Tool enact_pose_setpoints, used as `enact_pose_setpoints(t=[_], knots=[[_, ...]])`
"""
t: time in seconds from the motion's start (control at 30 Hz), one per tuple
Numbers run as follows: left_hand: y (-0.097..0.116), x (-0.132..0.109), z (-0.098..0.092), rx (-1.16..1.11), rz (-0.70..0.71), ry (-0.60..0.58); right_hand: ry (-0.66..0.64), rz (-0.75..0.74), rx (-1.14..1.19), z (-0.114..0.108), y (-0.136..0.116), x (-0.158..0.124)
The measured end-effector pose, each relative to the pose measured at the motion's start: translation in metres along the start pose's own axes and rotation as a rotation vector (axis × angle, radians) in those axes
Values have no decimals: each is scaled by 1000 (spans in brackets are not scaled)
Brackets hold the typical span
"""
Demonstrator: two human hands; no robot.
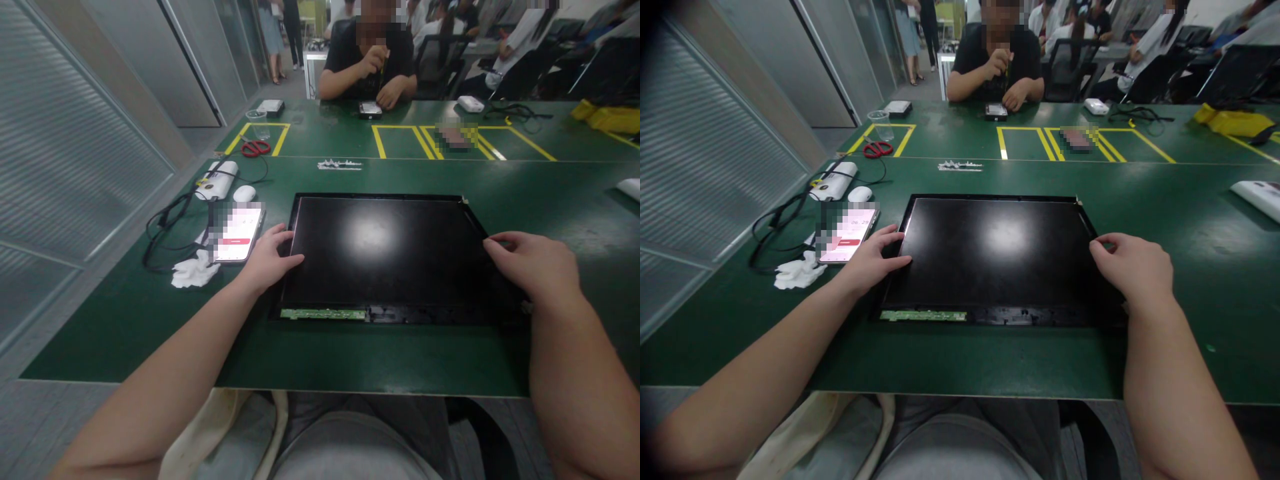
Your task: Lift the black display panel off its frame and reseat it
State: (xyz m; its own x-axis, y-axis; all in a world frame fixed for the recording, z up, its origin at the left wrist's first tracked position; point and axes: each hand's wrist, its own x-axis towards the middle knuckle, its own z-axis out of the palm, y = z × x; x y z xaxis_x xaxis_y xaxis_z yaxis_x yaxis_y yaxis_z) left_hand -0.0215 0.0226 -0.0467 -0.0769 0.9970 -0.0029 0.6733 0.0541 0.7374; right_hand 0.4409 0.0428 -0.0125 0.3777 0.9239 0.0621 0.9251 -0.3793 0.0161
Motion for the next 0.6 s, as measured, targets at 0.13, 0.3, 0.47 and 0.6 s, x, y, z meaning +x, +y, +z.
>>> enact_pose_setpoints(t=[0.13,0.3,0.47,0.6], knots=[[2,0,0,-29,-12,13,-14,6,-31,0,0,0],[5,-1,-2,-52,-35,16,-22,5,-40,0,0,0],[6,-2,-1,-41,-28,16,-29,1,-38,-1,0,0],[4,-2,0,-26,-12,18,12,-18,-26,2,2,1]])
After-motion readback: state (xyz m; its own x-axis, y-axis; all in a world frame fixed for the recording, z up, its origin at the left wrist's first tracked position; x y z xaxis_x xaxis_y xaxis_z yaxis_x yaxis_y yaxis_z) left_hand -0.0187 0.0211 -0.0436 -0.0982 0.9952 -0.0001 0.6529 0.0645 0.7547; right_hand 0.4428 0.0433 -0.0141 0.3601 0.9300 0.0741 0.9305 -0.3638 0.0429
